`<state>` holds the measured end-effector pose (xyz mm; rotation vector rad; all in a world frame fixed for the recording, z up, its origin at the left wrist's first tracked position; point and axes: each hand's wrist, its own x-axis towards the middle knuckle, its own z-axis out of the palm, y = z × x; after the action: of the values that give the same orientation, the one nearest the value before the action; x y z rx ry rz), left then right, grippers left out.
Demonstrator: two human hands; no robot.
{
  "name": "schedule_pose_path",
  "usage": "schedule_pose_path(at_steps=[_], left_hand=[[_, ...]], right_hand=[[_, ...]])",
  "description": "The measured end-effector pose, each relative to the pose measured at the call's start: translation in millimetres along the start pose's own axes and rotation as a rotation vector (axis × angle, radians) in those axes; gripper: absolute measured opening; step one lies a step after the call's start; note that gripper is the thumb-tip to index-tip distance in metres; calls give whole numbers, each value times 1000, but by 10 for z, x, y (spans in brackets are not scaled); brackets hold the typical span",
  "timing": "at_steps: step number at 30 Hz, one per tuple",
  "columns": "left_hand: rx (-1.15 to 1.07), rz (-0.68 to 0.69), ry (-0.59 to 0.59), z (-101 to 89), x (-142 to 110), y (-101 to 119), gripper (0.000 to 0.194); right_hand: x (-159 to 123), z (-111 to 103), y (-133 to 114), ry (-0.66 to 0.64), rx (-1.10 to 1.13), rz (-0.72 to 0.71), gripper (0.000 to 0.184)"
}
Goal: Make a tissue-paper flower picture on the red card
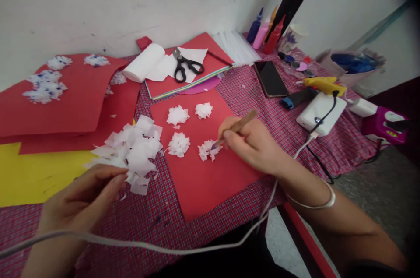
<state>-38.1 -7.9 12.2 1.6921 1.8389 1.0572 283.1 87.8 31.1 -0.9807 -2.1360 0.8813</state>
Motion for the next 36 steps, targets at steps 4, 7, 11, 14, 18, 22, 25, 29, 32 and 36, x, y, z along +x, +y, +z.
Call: schedule_pose_path(at_steps=[4, 7, 11, 14, 18, 22, 25, 29, 32, 36], left_hand=[[86, -125, -75, -102, -208, -1, 8], [114, -36, -82, -122, -280, 49, 6], [149, 61, -112, -120, -339, 67, 6], [195, 82, -140, -78, -335, 56, 6], [195, 307, -270, 139, -158, 179, 8], [150, 573, -398, 516, 126, 542, 10], [203, 587, -517, 800, 328, 751, 15], [215, 507, -574, 1045, 516, 776, 18], [225, 438, -580, 1105, 575, 683, 19], [220, 414, -573, 1097, 574, 593, 21]], right_hand=[[-20, -63, 25, 65, 133, 37, 24], [-15, -41, 66, 25, 145, 24, 26], [1, -35, 37, 32, 154, 22, 24], [19, -74, 7, 101, 270, 107, 22], [-1, -149, 69, 189, 469, 245, 18], [-142, -189, 187, 221, 561, 315, 16], [-272, -169, 255, 219, 578, 338, 18], [-382, -95, 242, 125, 427, 232, 22], [-411, -28, 211, 94, 303, 110, 26], [-440, 41, 221, 89, 158, 36, 20]])
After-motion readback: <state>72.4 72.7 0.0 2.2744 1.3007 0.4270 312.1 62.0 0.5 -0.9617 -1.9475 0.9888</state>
